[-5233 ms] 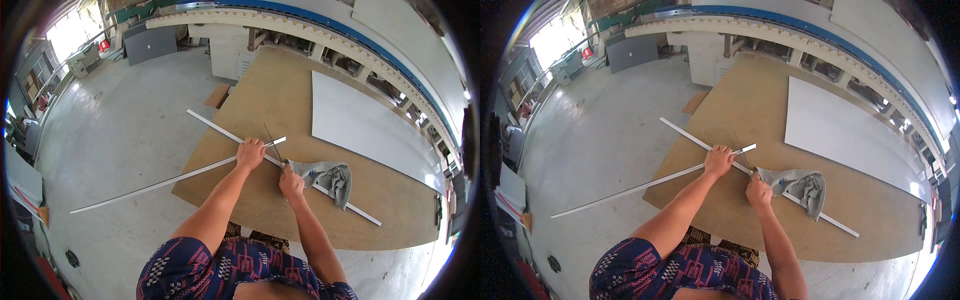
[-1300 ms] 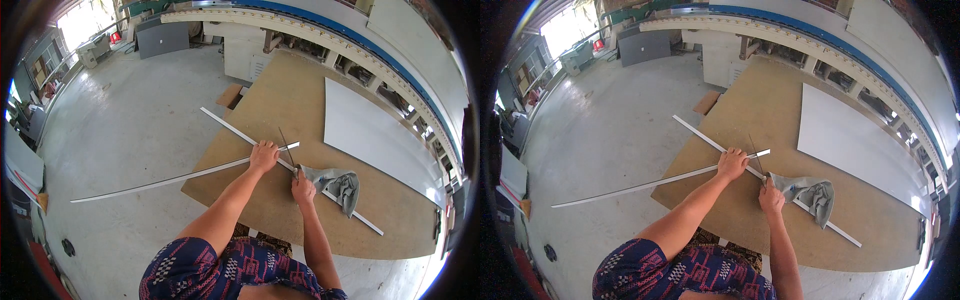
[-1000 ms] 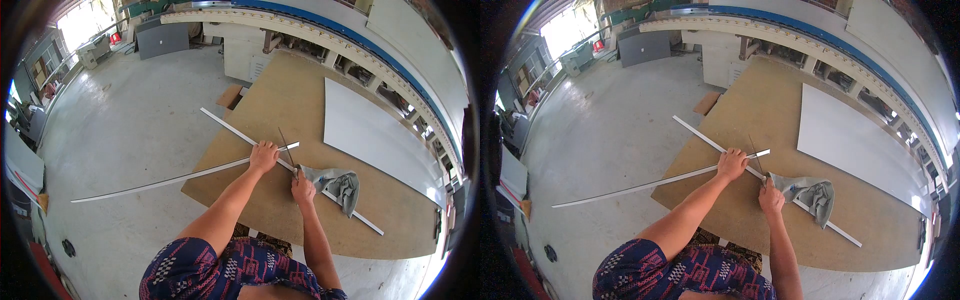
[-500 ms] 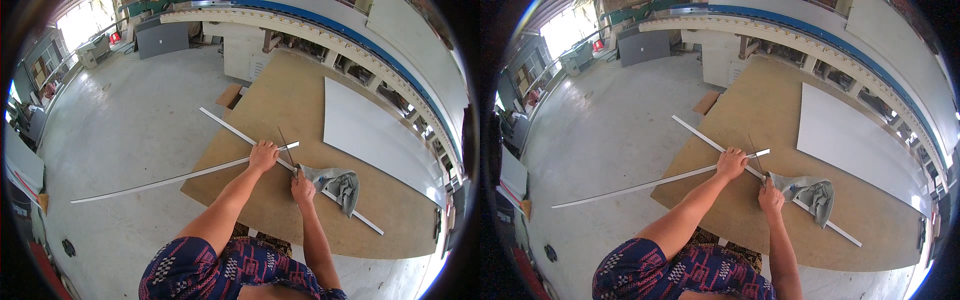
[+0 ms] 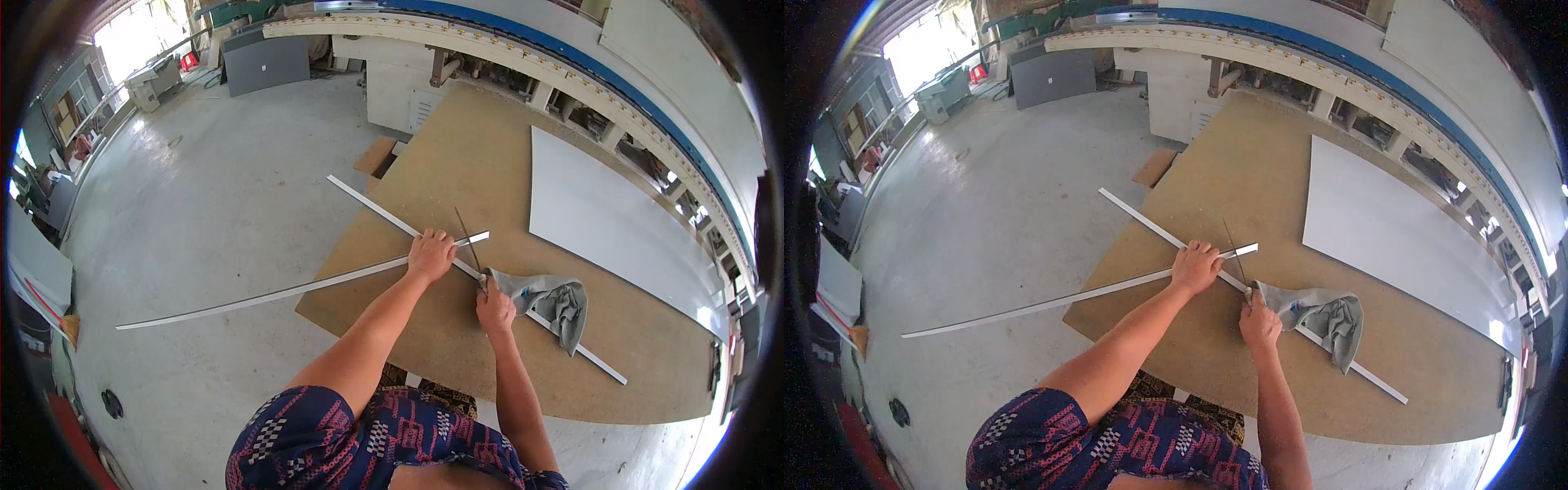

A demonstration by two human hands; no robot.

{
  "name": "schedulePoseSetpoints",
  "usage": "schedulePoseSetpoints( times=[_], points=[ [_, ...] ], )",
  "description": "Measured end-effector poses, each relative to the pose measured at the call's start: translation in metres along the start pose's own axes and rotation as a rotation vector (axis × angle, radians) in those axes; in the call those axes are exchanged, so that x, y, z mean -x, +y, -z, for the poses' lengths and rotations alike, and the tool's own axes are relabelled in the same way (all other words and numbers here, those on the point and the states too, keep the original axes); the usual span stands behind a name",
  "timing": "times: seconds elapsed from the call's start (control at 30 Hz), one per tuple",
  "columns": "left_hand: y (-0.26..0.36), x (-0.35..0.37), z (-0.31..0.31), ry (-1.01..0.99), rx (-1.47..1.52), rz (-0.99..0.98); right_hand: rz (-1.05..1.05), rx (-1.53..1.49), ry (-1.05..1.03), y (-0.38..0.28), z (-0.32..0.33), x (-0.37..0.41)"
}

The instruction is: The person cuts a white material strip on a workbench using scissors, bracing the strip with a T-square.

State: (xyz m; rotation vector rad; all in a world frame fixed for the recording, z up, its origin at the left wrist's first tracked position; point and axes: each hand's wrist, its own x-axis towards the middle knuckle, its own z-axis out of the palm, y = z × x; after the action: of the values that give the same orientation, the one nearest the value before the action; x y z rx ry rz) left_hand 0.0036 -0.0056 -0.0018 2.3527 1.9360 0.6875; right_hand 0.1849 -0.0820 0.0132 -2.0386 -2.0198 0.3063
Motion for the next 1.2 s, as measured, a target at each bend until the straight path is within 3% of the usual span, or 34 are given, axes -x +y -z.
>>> schedulePoseSetpoints(
  times=[1.2],
  points=[
    [0.001, 0.0, 0.001, 0.014, -0.002, 0.003, 0.001, -0.02, 0.019, 0.001, -0.002, -0.001]
  ],
)
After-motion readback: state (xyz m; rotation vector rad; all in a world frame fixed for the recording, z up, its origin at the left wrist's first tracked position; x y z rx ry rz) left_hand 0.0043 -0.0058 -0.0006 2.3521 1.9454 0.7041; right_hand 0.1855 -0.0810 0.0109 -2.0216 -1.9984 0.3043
